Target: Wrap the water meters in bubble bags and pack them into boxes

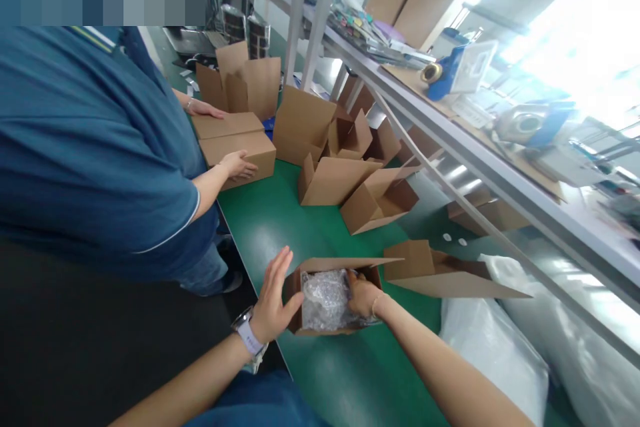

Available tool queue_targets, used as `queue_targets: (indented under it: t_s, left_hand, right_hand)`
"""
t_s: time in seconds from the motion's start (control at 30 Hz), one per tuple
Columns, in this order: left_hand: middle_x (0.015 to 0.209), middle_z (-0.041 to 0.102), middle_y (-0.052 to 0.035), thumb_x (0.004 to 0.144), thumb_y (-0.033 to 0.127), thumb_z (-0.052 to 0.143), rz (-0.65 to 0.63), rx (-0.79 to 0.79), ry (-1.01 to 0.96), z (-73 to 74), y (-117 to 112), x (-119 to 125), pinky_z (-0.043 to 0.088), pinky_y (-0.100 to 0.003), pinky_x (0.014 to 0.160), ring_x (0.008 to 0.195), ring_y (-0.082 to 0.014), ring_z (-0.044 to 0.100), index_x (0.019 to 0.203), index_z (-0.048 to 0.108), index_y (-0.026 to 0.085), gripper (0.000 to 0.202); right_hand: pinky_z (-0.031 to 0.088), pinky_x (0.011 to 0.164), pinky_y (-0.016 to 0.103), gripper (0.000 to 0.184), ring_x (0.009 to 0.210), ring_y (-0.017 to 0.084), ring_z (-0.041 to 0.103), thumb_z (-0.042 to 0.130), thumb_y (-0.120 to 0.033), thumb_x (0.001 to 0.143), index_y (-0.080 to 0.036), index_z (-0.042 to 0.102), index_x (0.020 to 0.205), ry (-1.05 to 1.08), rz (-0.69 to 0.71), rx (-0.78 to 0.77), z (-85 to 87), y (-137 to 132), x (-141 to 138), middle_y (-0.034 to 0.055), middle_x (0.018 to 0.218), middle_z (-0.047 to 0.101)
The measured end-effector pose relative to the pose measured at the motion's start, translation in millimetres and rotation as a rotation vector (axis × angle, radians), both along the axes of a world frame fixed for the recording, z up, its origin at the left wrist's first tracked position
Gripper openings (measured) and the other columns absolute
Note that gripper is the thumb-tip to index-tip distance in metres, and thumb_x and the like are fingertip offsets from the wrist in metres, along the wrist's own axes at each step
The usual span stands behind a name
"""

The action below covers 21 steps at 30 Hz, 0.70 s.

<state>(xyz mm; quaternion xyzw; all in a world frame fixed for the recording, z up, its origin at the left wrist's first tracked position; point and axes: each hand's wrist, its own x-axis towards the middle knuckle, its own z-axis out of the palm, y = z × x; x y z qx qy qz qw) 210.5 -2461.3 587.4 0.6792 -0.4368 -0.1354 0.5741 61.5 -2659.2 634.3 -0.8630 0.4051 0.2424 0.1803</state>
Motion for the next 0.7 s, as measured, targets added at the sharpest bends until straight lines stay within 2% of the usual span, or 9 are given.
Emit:
queue_targets:
  t_s: [0.07,0.17,0.2,0.23,0.3,0.43,0.57,0.6,0.7]
  left_hand:
    - [0.141,0.043,-0.0047,0.08,0.029,0.059,-0.135,-0.121,-0.291,-10.7,21.7,-24.3,0.013,-0.052,0.114,0.134,-0.0284,0.032,0.132,0.044,0.032,0.054]
    - [0.132,0.053,0.0038,0.086,0.023,0.05,-0.657,-0.136,-0.592,-19.6,33.0,-60.0,0.019,-0.041,0.114,0.129,-0.0193,0.041,0.125,0.049,0.041,0.043]
    - [0.135,0.051,0.0036,0.086,0.021,0.049,-0.747,-0.065,-0.642,-20.3,29.5,-69.3,0.02,-0.04,0.114,0.13,-0.019,0.039,0.127,0.048,0.039,0.044]
    - [0.139,0.046,0.0014,0.086,0.021,0.049,-0.763,0.023,-0.678,-20.4,23.1,-76.4,0.02,-0.042,0.113,0.132,-0.0207,0.036,0.128,0.048,0.034,0.044]
    - [0.145,0.037,-0.0057,0.083,0.024,0.051,-0.62,0.21,-0.716,-20.8,4.7,-82.9,0.014,-0.048,0.113,0.134,-0.0265,0.03,0.13,0.048,0.025,0.047]
    - [0.136,0.048,-0.0112,0.083,0.023,0.047,-0.362,0.391,-0.78,-27.1,-34.4,-64.5,0.01,-0.052,0.111,0.13,-0.0285,0.036,0.124,0.056,0.02,0.041]
    - [0.145,0.037,-0.0089,0.086,0.018,0.039,-0.286,0.368,-0.867,-31.7,-68.9,-25.2,0.01,-0.057,0.108,0.133,-0.0275,0.031,0.124,0.055,0.024,0.041]
    - [0.145,0.035,-0.0094,0.087,0.019,0.038,-0.281,0.347,-0.877,-30.9,-77.1,-16.9,0.011,-0.058,0.107,0.133,-0.0279,0.031,0.123,0.056,0.024,0.04]
    - [0.142,0.04,-0.0138,0.088,0.028,0.043,-0.178,0.245,-0.843,-20.0,-100.3,-7.8,0.013,-0.06,0.106,0.133,-0.032,0.029,0.114,0.06,0.019,0.033]
  right_hand:
    - [0.048,0.08,0.034,0.075,0.099,0.027,0.06,0.06,-0.01,0.056,-0.008,0.043,0.129,-0.121,-0.136,0.015,-10.7,2.3,0.8,0.0202,0.122,0.054]
    - [0.05,0.07,0.029,0.049,0.084,0.021,0.063,0.047,-0.014,0.07,-0.009,0.051,0.118,-0.319,-0.303,0.016,-22.0,7.9,11.2,0.0125,0.102,0.065]
    - [0.05,0.068,0.029,0.044,0.08,0.02,0.063,0.044,-0.014,0.072,-0.009,0.053,0.114,-0.379,-0.339,0.014,-23.4,9.9,17.5,0.0107,0.095,0.066]
    - [0.05,0.069,0.03,0.04,0.078,0.02,0.063,0.044,-0.014,0.072,-0.01,0.055,0.111,-0.438,-0.364,0.009,-23.1,12.2,24.6,0.0098,0.092,0.067]
    - [0.049,0.079,0.033,0.038,0.088,0.022,0.062,0.046,-0.015,0.072,-0.01,0.058,0.107,-0.56,-0.384,-0.007,-16.9,19.7,37.1,0.0109,0.097,0.066]
    - [0.032,0.105,0.035,0.054,0.124,0.021,0.042,0.055,-0.017,0.067,-0.016,0.052,0.121,-0.804,-0.295,-0.058,11.1,53.2,25.9,0.0088,0.135,0.048]
    - [0.012,0.112,0.048,0.065,0.137,0.021,0.021,0.054,-0.02,0.072,-0.025,0.038,0.134,-0.795,-0.04,-0.26,24.4,96.1,-67.3,0.0035,0.148,0.03]
    - [0.013,0.112,0.048,0.065,0.137,0.022,0.02,0.052,-0.021,0.074,-0.023,0.035,0.136,-0.741,-0.111,-0.342,21.0,105.2,-103.2,0.0053,0.148,0.029]
    - [0.022,0.108,0.048,0.067,0.136,0.027,0.021,0.053,-0.033,0.08,-0.013,0.028,0.139,-0.496,-0.611,-0.643,-3.1,128.9,-225.3,0.015,0.147,0.027]
